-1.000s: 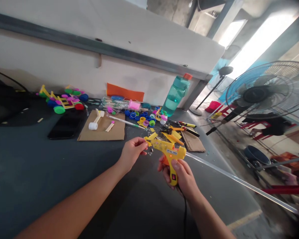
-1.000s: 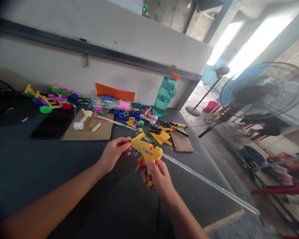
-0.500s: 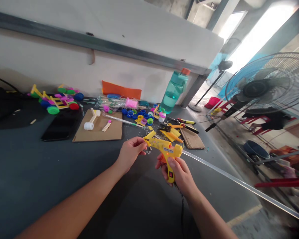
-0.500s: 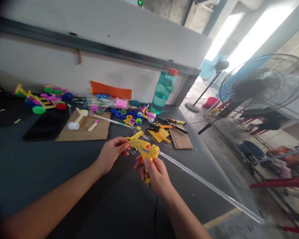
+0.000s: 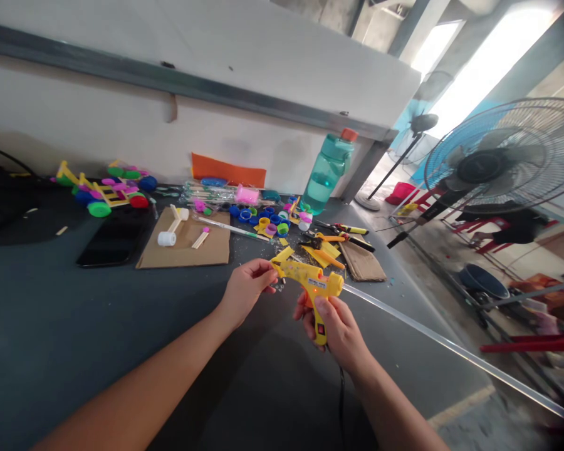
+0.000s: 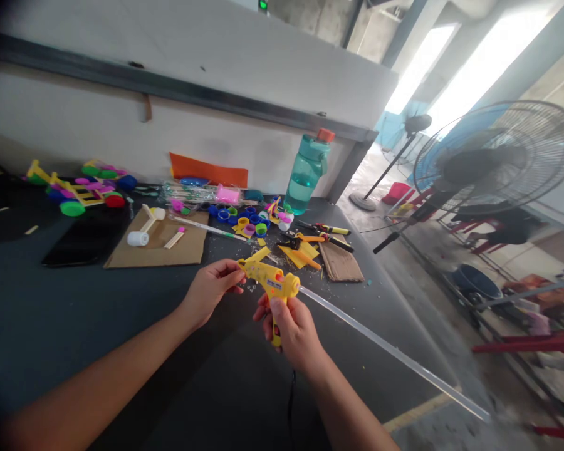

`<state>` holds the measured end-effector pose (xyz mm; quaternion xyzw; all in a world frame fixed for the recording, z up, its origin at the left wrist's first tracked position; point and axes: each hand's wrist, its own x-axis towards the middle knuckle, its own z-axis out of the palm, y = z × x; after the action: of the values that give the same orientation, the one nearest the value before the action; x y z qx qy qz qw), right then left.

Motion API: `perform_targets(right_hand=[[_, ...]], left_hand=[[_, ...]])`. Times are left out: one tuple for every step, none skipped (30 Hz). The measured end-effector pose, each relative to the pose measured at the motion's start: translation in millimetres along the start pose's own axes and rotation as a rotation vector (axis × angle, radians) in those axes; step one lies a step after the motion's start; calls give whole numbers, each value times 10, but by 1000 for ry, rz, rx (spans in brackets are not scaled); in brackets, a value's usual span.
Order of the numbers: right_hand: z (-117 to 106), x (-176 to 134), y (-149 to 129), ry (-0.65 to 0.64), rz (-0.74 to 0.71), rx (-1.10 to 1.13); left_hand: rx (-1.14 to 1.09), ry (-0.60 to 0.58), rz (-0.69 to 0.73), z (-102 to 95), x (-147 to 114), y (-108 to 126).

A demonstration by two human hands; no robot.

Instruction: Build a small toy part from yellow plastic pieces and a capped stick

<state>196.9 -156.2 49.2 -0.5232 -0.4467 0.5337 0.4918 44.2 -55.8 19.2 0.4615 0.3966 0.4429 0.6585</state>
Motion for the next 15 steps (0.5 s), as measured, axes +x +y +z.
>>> perform_targets(right_hand=[[3,1,-6,0,4,-9],[6,1,-11,2,8,-15],[9,2,-15,6,10,-19],[11,1,-19,8,13,-22],[11,1,-22,10,16,-25],[11,0,-24,10,19,-31],[9,-1,-25,9,24,-42],[5,-2,-25,5,28,-54],[1,-2,-23,1,32,-67],[-4,-2,-20,-4,34,-79],[-9,-1,-15,-7,34,-89],[-15,0,-10,-10,35,-95],[-19,0,-5,-14,36,-98],[-23,-1,0,-17,36,-101],[-25,-2,4,-19,36,-104]], left_hand=[[-5,0,-1,2,-1,3],[-9,0,-2,5,-1,6],[-12,1,-3,7,-1,8],[-12,3,-4,8,0,10],[-11,5,-6,8,0,10],[-10,6,-7,8,0,9],[-9,6,-7,6,1,7],[-8,6,-8,4,1,4],[-6,6,-9,2,1,1],[-4,7,-9,0,1,-1],[0,7,-10,-1,1,-2],[3,9,-11,-1,1,-3],[4,8,-13,-1,1,-3],[4,8,-14,0,2,-1],[3,7,-15,2,2,0]])
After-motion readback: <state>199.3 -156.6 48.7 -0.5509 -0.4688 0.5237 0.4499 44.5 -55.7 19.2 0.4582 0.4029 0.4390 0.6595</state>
